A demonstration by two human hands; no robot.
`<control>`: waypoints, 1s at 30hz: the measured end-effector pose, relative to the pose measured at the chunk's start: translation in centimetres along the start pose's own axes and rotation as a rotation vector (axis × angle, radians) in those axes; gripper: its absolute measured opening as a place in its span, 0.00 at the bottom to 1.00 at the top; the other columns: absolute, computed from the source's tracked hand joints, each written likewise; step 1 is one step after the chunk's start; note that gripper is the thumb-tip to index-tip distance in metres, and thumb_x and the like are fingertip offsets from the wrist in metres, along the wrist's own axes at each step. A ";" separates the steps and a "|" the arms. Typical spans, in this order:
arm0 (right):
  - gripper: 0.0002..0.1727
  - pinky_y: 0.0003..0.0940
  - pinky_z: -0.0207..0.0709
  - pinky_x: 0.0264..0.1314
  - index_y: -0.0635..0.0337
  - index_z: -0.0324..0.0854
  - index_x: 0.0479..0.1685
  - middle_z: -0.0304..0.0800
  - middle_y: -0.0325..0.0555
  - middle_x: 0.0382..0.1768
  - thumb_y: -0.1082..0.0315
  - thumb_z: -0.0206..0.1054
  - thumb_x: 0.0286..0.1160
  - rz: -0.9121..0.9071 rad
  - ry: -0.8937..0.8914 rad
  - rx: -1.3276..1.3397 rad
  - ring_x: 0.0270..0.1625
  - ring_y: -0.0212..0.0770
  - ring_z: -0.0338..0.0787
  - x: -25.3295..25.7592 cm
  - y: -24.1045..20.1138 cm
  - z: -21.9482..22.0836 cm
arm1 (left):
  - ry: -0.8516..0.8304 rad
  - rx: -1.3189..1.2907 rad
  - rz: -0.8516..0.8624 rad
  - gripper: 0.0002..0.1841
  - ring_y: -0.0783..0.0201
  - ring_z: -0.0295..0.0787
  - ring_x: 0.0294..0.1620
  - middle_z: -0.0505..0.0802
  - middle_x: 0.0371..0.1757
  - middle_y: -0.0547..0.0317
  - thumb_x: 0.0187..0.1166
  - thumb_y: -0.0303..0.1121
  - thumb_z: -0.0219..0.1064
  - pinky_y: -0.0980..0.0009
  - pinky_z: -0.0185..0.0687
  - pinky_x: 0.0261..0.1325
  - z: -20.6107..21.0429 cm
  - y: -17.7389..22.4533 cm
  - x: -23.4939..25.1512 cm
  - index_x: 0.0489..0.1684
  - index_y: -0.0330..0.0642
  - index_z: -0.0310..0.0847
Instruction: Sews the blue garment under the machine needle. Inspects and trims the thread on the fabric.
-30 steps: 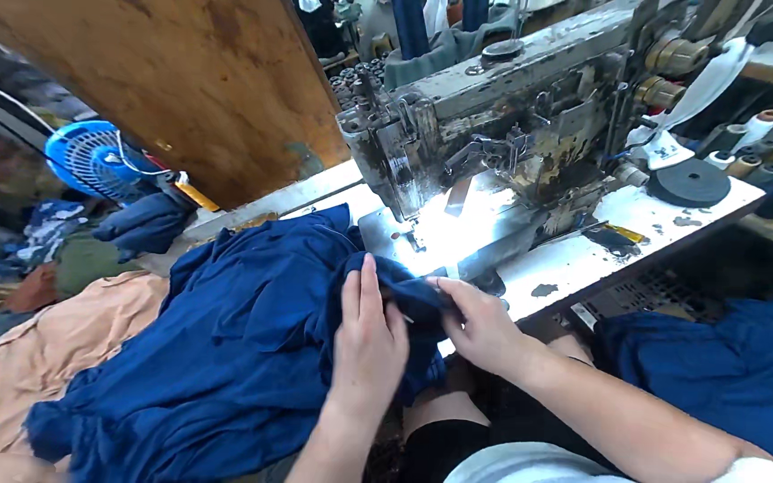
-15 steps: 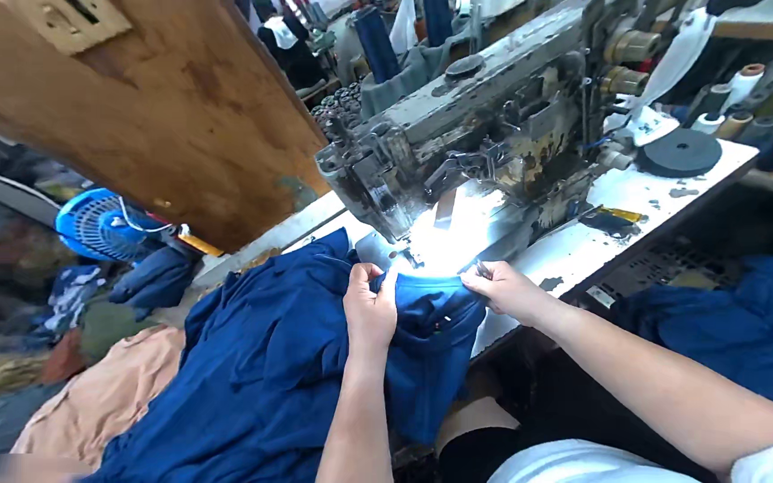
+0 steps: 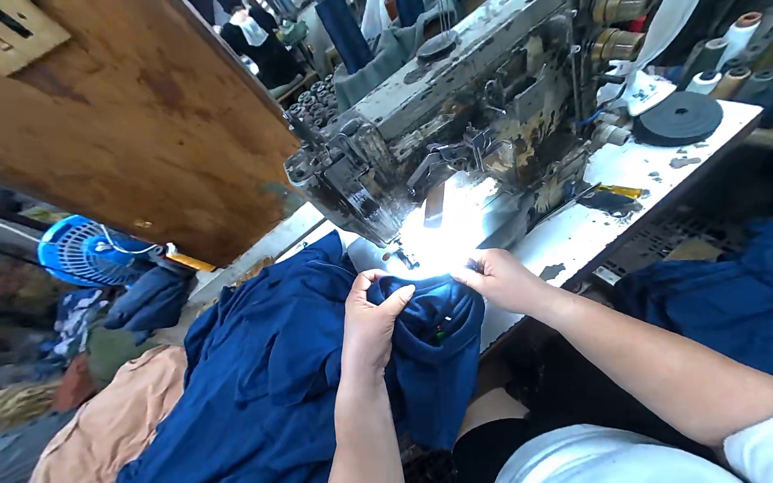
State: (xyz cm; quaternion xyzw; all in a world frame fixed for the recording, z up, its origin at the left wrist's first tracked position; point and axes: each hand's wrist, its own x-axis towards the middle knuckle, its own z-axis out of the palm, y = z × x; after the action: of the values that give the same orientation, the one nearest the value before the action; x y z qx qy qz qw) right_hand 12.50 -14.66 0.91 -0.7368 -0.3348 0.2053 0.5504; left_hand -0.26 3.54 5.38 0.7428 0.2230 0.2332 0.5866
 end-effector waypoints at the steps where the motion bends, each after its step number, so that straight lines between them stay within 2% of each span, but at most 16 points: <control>1: 0.15 0.27 0.74 0.38 0.58 0.85 0.42 0.81 0.36 0.28 0.55 0.63 0.87 0.004 0.033 0.020 0.30 0.27 0.79 -0.1 -0.1 -0.2 | 0.013 0.071 0.006 0.20 0.66 0.90 0.48 0.90 0.47 0.53 0.61 0.20 0.80 0.71 0.90 0.51 0.3 0.0 0.1 0.50 0.36 0.79; 3: 0.15 0.29 0.76 0.38 0.59 0.80 0.50 0.81 0.38 0.29 0.55 0.62 0.87 -0.076 0.139 0.022 0.31 0.29 0.80 -0.8 -0.5 -0.3 | 0.035 0.183 0.026 0.21 0.68 0.90 0.47 0.90 0.46 0.54 0.60 0.23 0.82 0.73 0.89 0.50 0.6 0.0 0.4 0.50 0.36 0.80; 5: 0.16 0.28 0.79 0.38 0.61 0.81 0.53 0.81 0.41 0.33 0.59 0.54 0.89 -0.260 0.245 0.019 0.32 0.30 0.81 -1.7 -1.3 -0.1 | 0.040 0.207 0.024 0.23 0.70 0.91 0.46 0.91 0.46 0.55 0.56 0.23 0.85 0.73 0.91 0.50 0.6 -0.1 0.6 0.51 0.37 0.81; 7: 0.18 0.24 0.78 0.34 0.63 0.82 0.51 0.82 0.39 0.32 0.62 0.48 0.92 -0.337 0.171 0.152 0.29 0.27 0.80 -2.9 -2.4 0.5 | 0.020 0.199 -0.009 0.26 0.69 0.92 0.47 0.91 0.46 0.54 0.54 0.23 0.85 0.73 0.91 0.50 0.3 0.1 0.4 0.53 0.37 0.81; 8: 0.20 0.22 0.79 0.30 0.64 0.82 0.53 0.85 0.38 0.32 0.61 0.45 0.95 -0.278 0.034 0.269 0.26 0.26 0.81 -3.4 -3.0 0.9 | 0.003 0.191 -0.030 0.26 0.68 0.92 0.47 0.91 0.46 0.53 0.54 0.22 0.85 0.72 0.91 0.50 0.2 0.2 0.4 0.54 0.36 0.81; 10: 0.22 0.22 0.78 0.21 0.63 0.80 0.58 0.88 0.38 0.31 0.58 0.43 0.97 -0.039 -0.274 0.496 0.20 0.27 0.82 -3.7 -3.8 2.2 | -0.033 0.165 -0.073 0.26 0.67 0.92 0.44 0.91 0.45 0.52 0.55 0.19 0.83 0.71 0.92 0.47 0.1 0.5 0.3 0.54 0.34 0.79; 12: 0.20 0.24 0.78 0.19 0.60 0.77 0.61 0.88 0.41 0.28 0.57 0.43 0.97 0.166 -0.390 0.604 0.18 0.31 0.83 -3.1 -3.5 3.7 | -0.048 0.143 -0.106 0.25 0.65 0.93 0.44 0.91 0.45 0.50 0.55 0.17 0.82 0.71 0.92 0.46 0.1 0.7 0.2 0.54 0.33 0.79; 14: 0.19 0.24 0.78 0.19 0.58 0.77 0.60 0.88 0.42 0.27 0.56 0.44 0.97 0.232 -0.379 0.608 0.18 0.32 0.84 -2.4 -2.9 4.6 | -0.050 0.116 -0.126 0.25 0.64 0.92 0.44 0.91 0.46 0.49 0.57 0.18 0.81 0.69 0.92 0.47 0.0 0.8 0.3 0.55 0.33 0.78; 19: 0.19 0.23 0.77 0.17 0.59 0.77 0.55 0.89 0.42 0.25 0.57 0.44 0.97 0.256 -0.364 0.619 0.16 0.31 0.84 -2.0 -2.6 4.6 | -0.019 0.081 -0.129 0.23 0.62 0.91 0.45 0.88 0.47 0.47 0.63 0.19 0.77 0.68 0.92 0.47 0.1 0.5 0.4 0.57 0.32 0.74; 28: 0.19 0.22 0.75 0.16 0.59 0.77 0.54 0.89 0.42 0.25 0.57 0.44 0.97 0.281 -0.362 0.708 0.15 0.31 0.82 -1.9 -2.5 4.7 | -0.029 0.074 -0.094 0.21 0.65 0.91 0.44 0.88 0.46 0.50 0.64 0.18 0.76 0.70 0.91 0.46 0.2 0.4 0.2 0.54 0.34 0.73; 30: 0.19 0.22 0.75 0.16 0.60 0.76 0.53 0.89 0.42 0.24 0.58 0.43 0.97 0.226 -0.313 0.727 0.15 0.30 0.82 -1.8 -2.6 4.5 | -0.027 0.086 -0.090 0.21 0.65 0.90 0.44 0.88 0.45 0.51 0.63 0.18 0.76 0.70 0.91 0.46 0.3 0.6 0.1 0.53 0.34 0.74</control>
State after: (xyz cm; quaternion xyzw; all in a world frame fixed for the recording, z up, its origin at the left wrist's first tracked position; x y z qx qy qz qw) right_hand 7.54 -12.51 1.84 -0.4863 -0.2372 0.4790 0.6912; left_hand 0.03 3.20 5.95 0.7597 0.2581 0.1867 0.5669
